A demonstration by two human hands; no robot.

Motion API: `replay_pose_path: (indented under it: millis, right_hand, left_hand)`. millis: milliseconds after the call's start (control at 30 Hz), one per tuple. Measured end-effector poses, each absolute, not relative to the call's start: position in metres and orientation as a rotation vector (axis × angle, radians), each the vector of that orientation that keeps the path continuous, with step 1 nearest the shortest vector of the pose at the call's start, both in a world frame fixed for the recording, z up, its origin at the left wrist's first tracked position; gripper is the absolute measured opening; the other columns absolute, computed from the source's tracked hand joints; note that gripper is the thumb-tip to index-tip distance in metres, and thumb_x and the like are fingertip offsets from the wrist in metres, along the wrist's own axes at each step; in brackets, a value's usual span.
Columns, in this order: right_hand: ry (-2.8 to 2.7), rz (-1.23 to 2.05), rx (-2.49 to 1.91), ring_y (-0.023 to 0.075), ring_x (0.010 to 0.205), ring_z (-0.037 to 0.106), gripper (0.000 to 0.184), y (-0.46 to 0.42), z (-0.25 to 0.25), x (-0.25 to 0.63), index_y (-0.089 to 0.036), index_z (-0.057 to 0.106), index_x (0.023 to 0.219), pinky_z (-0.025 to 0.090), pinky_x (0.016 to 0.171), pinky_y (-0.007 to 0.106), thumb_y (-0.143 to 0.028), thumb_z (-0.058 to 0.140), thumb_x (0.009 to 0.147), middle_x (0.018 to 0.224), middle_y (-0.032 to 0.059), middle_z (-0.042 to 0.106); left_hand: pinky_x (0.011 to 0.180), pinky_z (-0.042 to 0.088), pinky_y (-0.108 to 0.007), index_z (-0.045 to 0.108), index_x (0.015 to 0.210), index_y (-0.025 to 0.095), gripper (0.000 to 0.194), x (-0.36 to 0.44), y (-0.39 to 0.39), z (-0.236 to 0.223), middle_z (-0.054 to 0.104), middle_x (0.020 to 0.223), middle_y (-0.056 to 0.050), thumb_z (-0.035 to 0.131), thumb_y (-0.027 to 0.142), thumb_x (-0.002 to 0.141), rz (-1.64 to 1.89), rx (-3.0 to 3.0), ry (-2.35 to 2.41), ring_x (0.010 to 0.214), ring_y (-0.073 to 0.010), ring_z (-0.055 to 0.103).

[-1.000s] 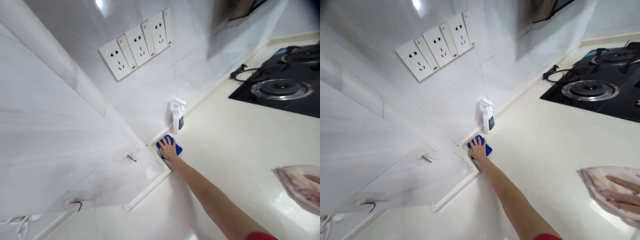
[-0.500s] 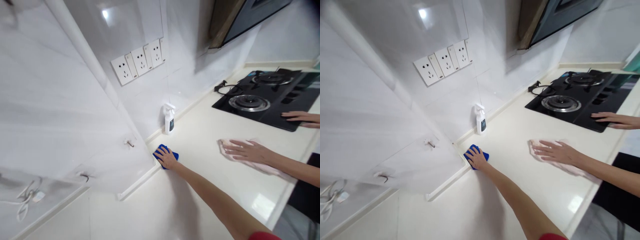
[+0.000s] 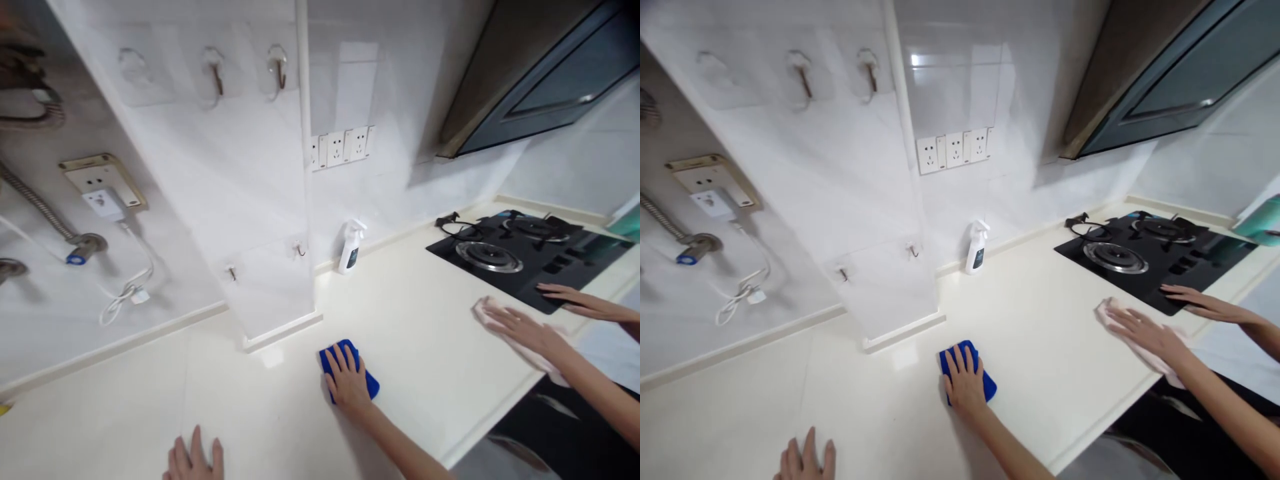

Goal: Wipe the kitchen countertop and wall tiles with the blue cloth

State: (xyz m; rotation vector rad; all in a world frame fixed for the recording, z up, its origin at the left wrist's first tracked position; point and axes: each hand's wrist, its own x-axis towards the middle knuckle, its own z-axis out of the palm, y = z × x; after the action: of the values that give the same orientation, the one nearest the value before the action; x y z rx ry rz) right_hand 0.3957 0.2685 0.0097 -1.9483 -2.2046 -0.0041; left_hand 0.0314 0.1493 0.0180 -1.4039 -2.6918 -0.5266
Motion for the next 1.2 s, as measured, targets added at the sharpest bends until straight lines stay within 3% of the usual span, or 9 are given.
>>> replay_pose_path:
  millis: [233, 467, 567, 700, 800, 933, 1200]
  right_hand:
    - [-2.307, 0.001, -1.771, 0.0393, 0.148, 0.019, 0.064, 0.184, 0.011, 0.352, -0.030, 0.023, 0.156, 0.020, 0.113, 0.065, -0.043, 0.040, 0.096, 0.164, 0.0084, 0.019]
    - [-2.478, -0.056, -1.575, 0.0316, 0.148, 0.024, 0.062, 0.158, 0.007, 0.399, -0.039, 0.020, 0.155, 0.032, 0.112, 0.053, -0.043, 0.040, 0.097, 0.164, 0.0031, 0.019]
    - [-2.377, -0.114, -1.785, 0.0308, 0.148, 0.024, 0.056, 0.172, 0.000, 0.425, -0.037, 0.028, 0.153, 0.028, 0.113, 0.058, -0.043, 0.034, 0.098, 0.163, 0.0043, 0.026]
    - [-2.195, -0.199, -2.096, 0.0330, 0.149, 0.017, 0.061, 0.212, -0.004, 0.442, -0.023, 0.036, 0.152, 0.016, 0.117, 0.060, -0.047, 0.030, 0.096, 0.161, 0.0110, 0.029]
    - [-2.104, -0.057, -2.309, 0.0311, 0.150, 0.015, 0.064, 0.246, 0.007, 0.431, -0.021, 0.030, 0.154, 0.017, 0.118, 0.055, -0.048, 0.026, 0.097, 0.162, 0.0100, 0.025]
    - [-1.988, 0.139, -2.522, 0.0345, 0.149, 0.014, 0.064, 0.282, 0.025, 0.393, -0.021, 0.023, 0.156, 0.018, 0.115, 0.061, -0.046, 0.022, 0.098, 0.163, 0.0110, 0.020]
    - [-2.191, 0.143, -2.411, 0.0389, 0.149, 0.012, 0.066, 0.311, 0.031, 0.265, -0.016, 0.017, 0.157, 0.017, 0.114, 0.063, -0.043, 0.026, 0.098, 0.164, 0.0153, 0.014]
  left_hand:
    - [0.121, 0.018, -0.054, 0.041, 0.148, 0.015, 0.066, 0.039, 0.144, 0.025, 0.028, 0.160, -0.022, 0.025, 0.050, 0.095, -0.369, -1.424, -2.732, 0.151, -0.0351, 0.019]
    - [0.123, 0.015, -0.054, 0.040, 0.148, 0.016, 0.063, 0.023, 0.137, 0.017, 0.021, 0.163, -0.021, 0.031, 0.046, 0.094, -0.390, -1.551, -2.775, 0.152, -0.0338, 0.013]
    - [0.123, 0.019, -0.050, 0.045, 0.145, 0.013, 0.062, -0.001, 0.128, 0.012, 0.022, 0.163, -0.020, 0.031, 0.043, 0.093, -0.464, -1.814, -2.727, 0.152, -0.0322, 0.016]
    - [0.123, 0.023, -0.044, 0.047, 0.143, 0.008, 0.068, -0.064, 0.106, 0.009, 0.032, 0.159, -0.019, 0.027, 0.047, 0.091, -0.581, -1.955, -2.661, 0.150, -0.0295, 0.023]
    - [0.121, 0.023, -0.051, 0.050, 0.140, 0.005, 0.073, -0.119, 0.086, 0.012, 0.034, 0.155, -0.024, 0.025, 0.050, 0.089, -0.576, -1.683, -2.700, 0.150, -0.0363, 0.018]
    - [0.119, 0.019, -0.058, 0.045, 0.145, 0.010, 0.076, -0.169, 0.066, 0.020, 0.028, 0.156, -0.027, 0.020, 0.056, 0.090, -0.480, -1.376, -2.807, 0.149, -0.0433, 0.015]
    - [0.119, 0.016, -0.056, 0.040, 0.148, 0.012, 0.070, -0.161, 0.059, 0.019, 0.027, 0.158, -0.024, 0.024, 0.050, 0.091, -0.352, -1.194, -2.821, 0.150, -0.0399, 0.013]
